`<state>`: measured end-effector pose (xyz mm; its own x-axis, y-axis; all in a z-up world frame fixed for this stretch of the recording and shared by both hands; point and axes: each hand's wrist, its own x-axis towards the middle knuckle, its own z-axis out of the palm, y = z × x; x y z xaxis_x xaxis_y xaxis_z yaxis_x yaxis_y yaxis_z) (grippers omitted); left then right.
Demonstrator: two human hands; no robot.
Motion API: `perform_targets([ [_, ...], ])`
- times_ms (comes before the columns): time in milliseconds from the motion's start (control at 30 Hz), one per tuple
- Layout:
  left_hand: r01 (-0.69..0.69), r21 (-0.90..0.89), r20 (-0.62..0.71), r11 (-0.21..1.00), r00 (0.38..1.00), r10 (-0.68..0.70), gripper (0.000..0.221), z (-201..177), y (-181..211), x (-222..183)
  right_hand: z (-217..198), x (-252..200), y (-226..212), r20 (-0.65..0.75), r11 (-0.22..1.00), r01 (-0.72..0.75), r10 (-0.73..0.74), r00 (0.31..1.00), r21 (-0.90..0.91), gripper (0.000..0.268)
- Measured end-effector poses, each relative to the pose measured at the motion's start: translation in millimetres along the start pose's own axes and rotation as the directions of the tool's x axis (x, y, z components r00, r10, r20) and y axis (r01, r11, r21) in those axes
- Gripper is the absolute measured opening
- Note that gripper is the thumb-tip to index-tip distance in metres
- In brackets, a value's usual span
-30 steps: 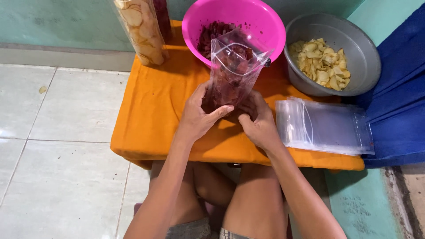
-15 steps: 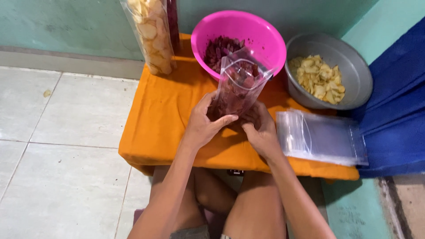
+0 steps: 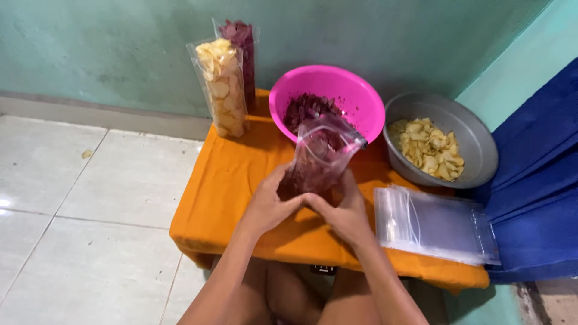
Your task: Packaging purple chips into plastic bags using tongs
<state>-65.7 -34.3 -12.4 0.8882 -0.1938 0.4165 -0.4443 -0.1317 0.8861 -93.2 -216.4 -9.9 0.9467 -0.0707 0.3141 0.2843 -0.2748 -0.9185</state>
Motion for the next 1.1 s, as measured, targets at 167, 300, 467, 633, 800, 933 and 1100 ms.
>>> perform_targets([
  [167,-0.071,-0.152,-0.012,0.986,0.997,0.070,0.058,-11.4,-0.2,-1.9,8.4,18.0,-45.8,-0.085,0.997,0.074,-0.070,0.994,0.035,0.076],
  [300,0.025,-0.256,-0.071,0.966,0.997,-0.044,0.054,-13.5,-6.8,-1.5,-1.8,22.3,-47.3,-0.119,1.000,0.025,-0.025,0.993,0.003,0.082],
  [467,-0.002,-0.234,-0.130,0.972,0.991,-0.030,0.062,-8.2,15.4,7.1,7.0,6.6,-28.7,-0.086,0.988,-0.129,0.121,0.989,-0.085,0.066],
  [633,-0.133,-0.177,-0.045,0.975,0.991,0.127,0.090,-7.7,78.7,45.0,4.8,7.7,-28.7,-0.023,0.951,-0.306,0.307,0.951,0.049,0.070],
  [800,-0.114,-0.198,-0.020,0.974,0.993,0.113,0.080,-1.5,84.5,68.6,-3.1,2.8,-23.0,0.032,0.971,0.227,-0.229,0.973,0.070,0.082],
  [933,-0.063,-0.079,-0.020,0.995,0.998,0.062,0.095,-4.0,84.3,63.1,-4.5,2.0,-31.5,0.043,0.991,0.003,-0.009,0.999,0.135,0.083],
  [1100,-0.207,-0.153,-0.050,0.966,0.978,0.202,0.064,-7.9,87.5,63.8,-5.7,3.5,-31.2,0.074,0.998,0.006,-0.001,0.997,-0.065,0.089],
])
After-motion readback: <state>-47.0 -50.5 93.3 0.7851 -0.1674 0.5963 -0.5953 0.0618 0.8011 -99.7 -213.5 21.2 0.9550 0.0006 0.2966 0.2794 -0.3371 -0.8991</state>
